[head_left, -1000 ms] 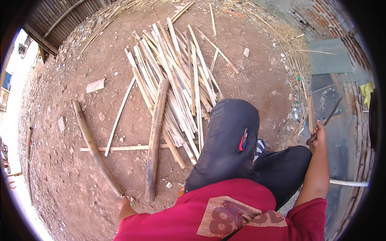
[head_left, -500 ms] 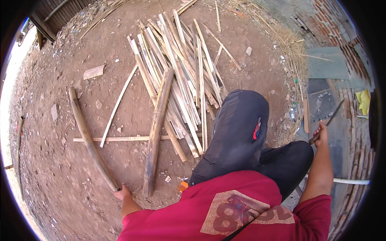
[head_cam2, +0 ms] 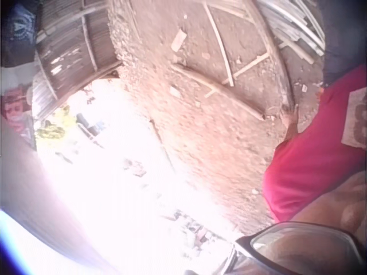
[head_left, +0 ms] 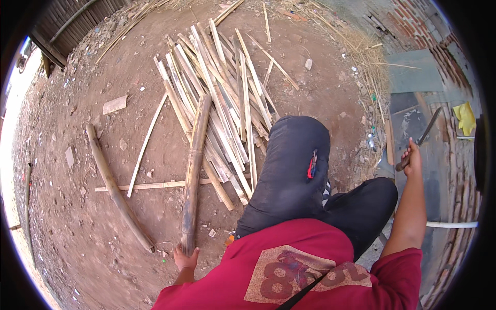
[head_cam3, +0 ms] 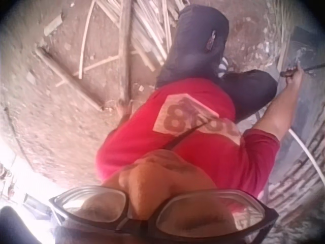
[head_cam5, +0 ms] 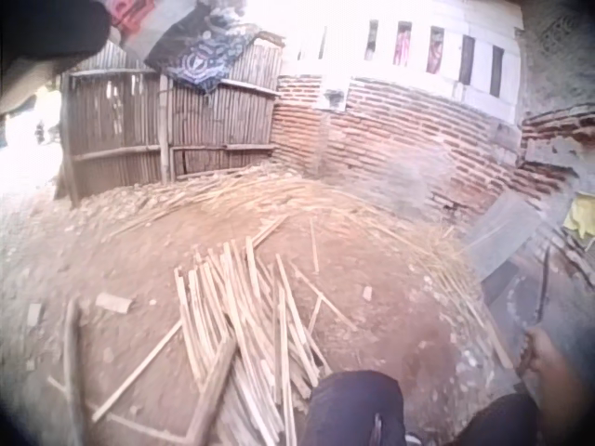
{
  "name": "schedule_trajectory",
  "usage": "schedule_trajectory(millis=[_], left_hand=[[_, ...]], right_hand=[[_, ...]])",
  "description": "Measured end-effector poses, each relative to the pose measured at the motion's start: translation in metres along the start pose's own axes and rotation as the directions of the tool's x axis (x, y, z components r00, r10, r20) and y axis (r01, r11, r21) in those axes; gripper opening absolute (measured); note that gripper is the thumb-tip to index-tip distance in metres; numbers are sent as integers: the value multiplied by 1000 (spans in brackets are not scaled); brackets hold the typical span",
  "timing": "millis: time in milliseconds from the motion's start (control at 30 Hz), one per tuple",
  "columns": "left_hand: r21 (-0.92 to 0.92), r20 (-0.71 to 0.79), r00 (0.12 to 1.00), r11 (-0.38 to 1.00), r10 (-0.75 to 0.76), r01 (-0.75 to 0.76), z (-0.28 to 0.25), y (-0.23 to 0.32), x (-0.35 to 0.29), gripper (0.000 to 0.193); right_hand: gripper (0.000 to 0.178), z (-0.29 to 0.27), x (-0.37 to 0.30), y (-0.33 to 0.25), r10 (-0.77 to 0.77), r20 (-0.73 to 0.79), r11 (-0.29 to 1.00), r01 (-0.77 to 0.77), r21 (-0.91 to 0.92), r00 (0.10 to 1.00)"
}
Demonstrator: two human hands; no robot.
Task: The person uses a machete to shave and trim a long strip of bamboo while seated. They then use the machete and a hammer to split the end of a bamboo pole.
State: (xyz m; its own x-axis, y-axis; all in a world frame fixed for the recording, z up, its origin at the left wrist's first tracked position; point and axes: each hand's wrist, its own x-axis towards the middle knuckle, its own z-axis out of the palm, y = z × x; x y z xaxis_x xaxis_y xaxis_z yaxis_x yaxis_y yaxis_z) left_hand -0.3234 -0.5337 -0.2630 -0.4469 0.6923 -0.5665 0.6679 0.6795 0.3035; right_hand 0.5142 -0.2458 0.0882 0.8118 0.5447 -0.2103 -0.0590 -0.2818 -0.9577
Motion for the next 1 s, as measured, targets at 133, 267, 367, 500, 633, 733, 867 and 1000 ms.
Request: schedule_trajectory(millis=[133,267,367,500,633,733,867,1000], left_hand=[[171,89,989,980,-117,100,15,-14,-5,104],[140,112,956,956,-273,257,20,1,15,115],[211,-152,969,952,-194,224,46,-21,27,123],[246,-33,975,944,-219,220,40,-7,35,128],[203,21,968,949,-251,242,18,7,23,125],[70,-72,979,978,-191,196,-20,35,-7,119],[-34,-444,889,989,112,-142,-92,32,-17,112],[-67,-665,690,896,287,-438,-209,79,-30,109]], right_hand=[[29,36,-12,1,-16,74,999,13,34,997],[31,44,-18,5,7,113,999,-2,-45,994],[34,52,-34,2,-4,163,990,27,-139,987],[36,51,-58,4,-30,147,980,58,-191,989],[36,42,-58,4,-55,154,965,92,-245,987],[36,46,-49,1,-66,201,957,119,-264,977],[35,53,-38,-15,-124,247,965,175,-197,961],[31,79,-19,-29,-166,308,963,221,-152,937]])
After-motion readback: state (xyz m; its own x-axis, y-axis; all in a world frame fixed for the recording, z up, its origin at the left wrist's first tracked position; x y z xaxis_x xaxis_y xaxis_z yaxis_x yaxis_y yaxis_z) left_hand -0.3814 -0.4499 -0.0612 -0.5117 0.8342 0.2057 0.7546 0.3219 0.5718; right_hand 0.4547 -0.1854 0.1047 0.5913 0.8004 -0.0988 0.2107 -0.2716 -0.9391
